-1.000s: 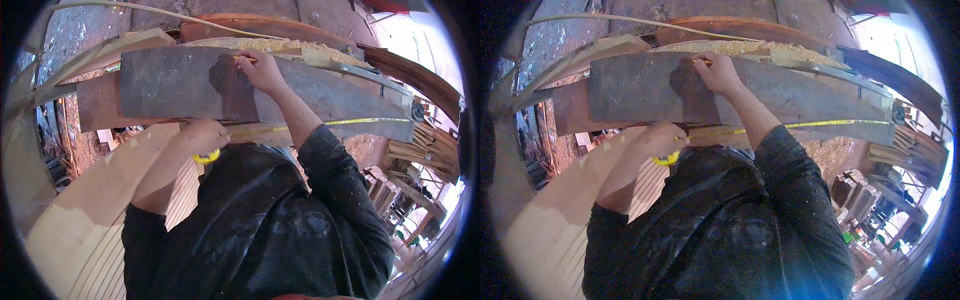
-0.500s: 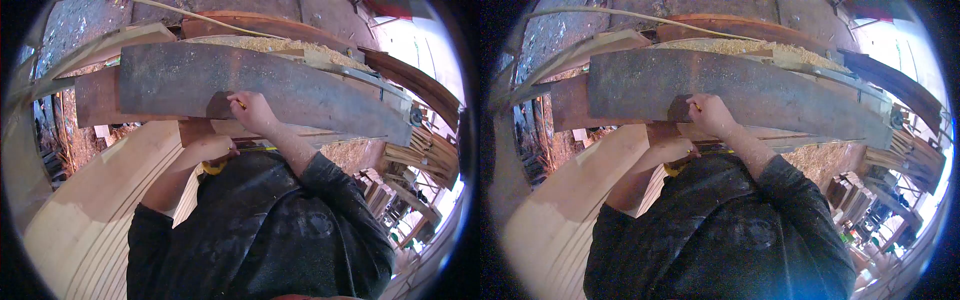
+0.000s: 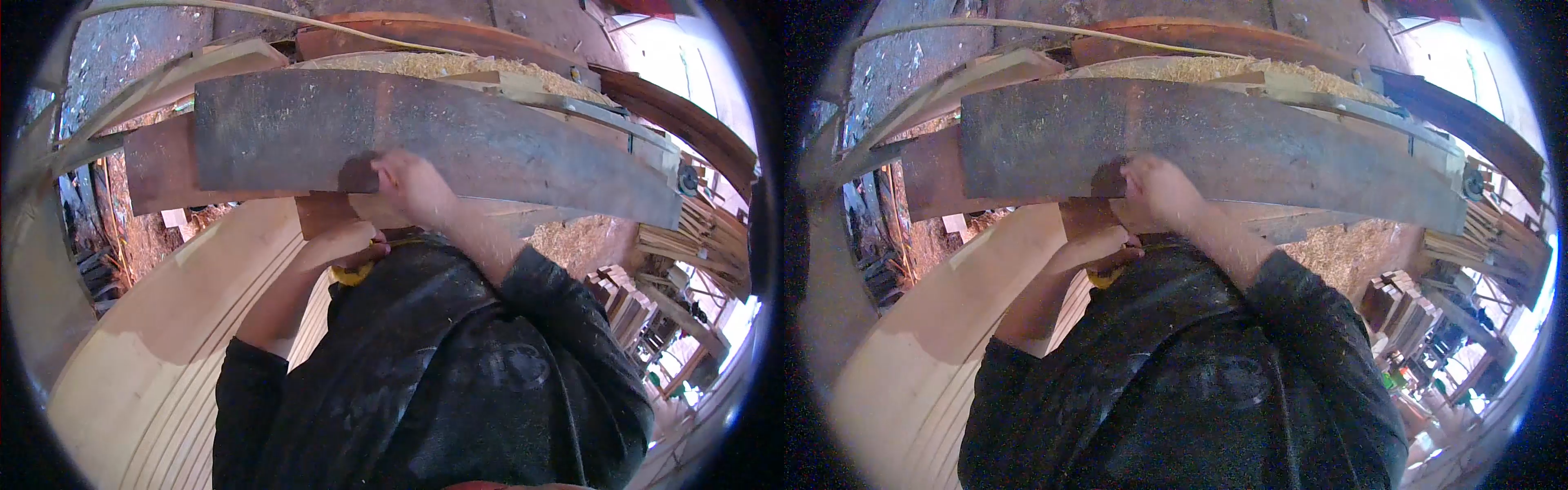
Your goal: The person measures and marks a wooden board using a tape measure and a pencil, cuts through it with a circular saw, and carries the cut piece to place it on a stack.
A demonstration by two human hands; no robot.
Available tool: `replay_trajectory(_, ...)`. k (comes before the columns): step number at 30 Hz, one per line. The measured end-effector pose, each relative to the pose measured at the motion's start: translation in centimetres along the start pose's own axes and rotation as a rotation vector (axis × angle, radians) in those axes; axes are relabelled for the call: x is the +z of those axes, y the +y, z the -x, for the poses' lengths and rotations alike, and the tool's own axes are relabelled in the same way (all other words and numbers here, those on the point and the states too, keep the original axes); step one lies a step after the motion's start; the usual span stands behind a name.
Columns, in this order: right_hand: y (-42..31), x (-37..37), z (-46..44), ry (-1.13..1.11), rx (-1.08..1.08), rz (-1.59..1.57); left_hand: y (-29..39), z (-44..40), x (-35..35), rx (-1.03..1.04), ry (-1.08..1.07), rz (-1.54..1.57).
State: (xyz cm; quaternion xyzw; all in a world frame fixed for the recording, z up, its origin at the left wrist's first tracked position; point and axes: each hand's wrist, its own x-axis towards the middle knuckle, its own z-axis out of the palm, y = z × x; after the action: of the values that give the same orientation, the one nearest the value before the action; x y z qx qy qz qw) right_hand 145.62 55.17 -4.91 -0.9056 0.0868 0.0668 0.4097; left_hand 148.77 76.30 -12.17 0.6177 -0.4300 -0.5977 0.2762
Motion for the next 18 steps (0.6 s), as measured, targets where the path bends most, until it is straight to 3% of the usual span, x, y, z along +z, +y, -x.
replay_trajectory(3, 1.4, 0.6, 0.9, -0.154, -0.006, -0.088, -0.9, -0.5, 1.0, -0.080, 0.012, 0.084)
replay_trajectory(5, 0.9, -1.2, -2.1, 0.051, 0.007, -0.078, 0.8, -0.2, 0.0, -0.216, -0.024, 0.159)
replay_trajectory(7, 2.0, -2.3, -6.8, 0.189, 0.044, 0.121, 2.5, 0.2, -0.9, -0.283, -0.051, 0.170)
replay_trajectory(10, 3.5, -2.5, -10.0, 0.311, 0.083, 0.124, 2.4, 1.0, -1.0, -0.324, -0.014, 0.260)
replay_trajectory(14, 2.2, 0.8, -2.3, 0.037, -0.117, 0.174, -1.0, 1.1, 1.5, -0.218, 0.209, 0.405)
replay_trajectory(17, 0.4, 1.2, 2.5, -0.282, -0.278, 0.216, -2.3, 0.9, 3.2, -0.379, 0.456, 0.605)
replay_trajectory(18, -0.1, 1.0, 3.2, -0.386, -0.304, 0.226, -2.4, 0.8, 3.4, -0.413, 0.526, 0.417)
